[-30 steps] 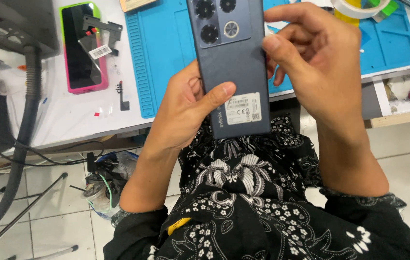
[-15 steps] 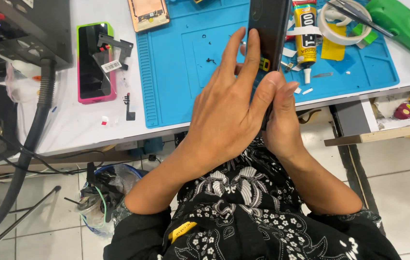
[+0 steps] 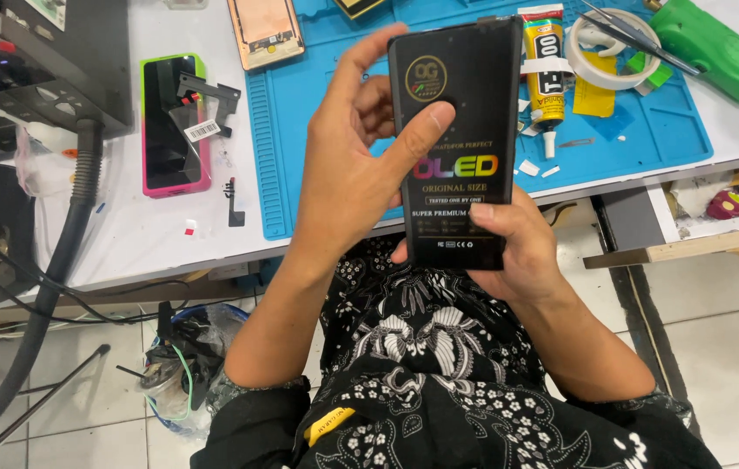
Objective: Applying adhesive to a smartphone frame, attaching the back cover, and testing the screen functionality.
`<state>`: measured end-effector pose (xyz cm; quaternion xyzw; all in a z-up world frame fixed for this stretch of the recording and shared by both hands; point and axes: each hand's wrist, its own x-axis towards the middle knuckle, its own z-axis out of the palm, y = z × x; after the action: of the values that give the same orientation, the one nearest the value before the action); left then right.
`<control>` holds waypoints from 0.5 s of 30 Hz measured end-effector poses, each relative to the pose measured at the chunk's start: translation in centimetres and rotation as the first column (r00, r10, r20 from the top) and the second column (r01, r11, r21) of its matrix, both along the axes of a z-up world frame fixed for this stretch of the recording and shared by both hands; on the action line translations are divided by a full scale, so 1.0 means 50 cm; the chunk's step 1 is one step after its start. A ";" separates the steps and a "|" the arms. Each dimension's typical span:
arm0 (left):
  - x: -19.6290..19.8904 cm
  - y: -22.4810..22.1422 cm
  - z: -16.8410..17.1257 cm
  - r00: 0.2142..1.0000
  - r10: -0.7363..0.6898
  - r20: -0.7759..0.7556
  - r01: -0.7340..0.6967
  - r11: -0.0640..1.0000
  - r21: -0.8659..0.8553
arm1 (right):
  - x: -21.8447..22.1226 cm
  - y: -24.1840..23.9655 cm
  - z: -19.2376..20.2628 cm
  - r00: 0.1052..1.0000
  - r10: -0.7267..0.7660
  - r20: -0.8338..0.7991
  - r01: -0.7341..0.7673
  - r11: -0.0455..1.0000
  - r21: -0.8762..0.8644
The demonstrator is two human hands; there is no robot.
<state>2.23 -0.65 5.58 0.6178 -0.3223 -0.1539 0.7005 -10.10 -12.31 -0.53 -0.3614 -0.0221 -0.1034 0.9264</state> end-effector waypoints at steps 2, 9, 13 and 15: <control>0.004 0.009 -0.008 0.996 -0.078 -0.037 0.076 0.996 -0.050 | -0.016 0.009 0.012 0.999 0.023 -0.040 -0.025 0.998 -0.063; -0.040 0.055 0.005 0.994 -0.104 -0.017 0.103 0.993 -0.056 | -0.082 -0.029 -0.018 0.986 -0.034 -0.165 -0.074 0.794 -0.603; -0.075 0.075 0.016 0.996 0.021 0.090 -0.027 0.997 0.071 | -0.079 -0.030 0.051 0.996 -0.087 0.035 0.069 0.426 -0.902; -0.089 0.080 0.018 0.976 0.073 0.207 -0.097 0.989 0.111 | -0.085 -0.020 0.065 0.936 -0.326 0.135 0.254 0.359 -0.898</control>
<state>-2.22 3.36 6.47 0.6846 -0.3552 -0.0794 0.6315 -14.33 -13.32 2.73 -0.8035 0.0207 -0.2243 0.5510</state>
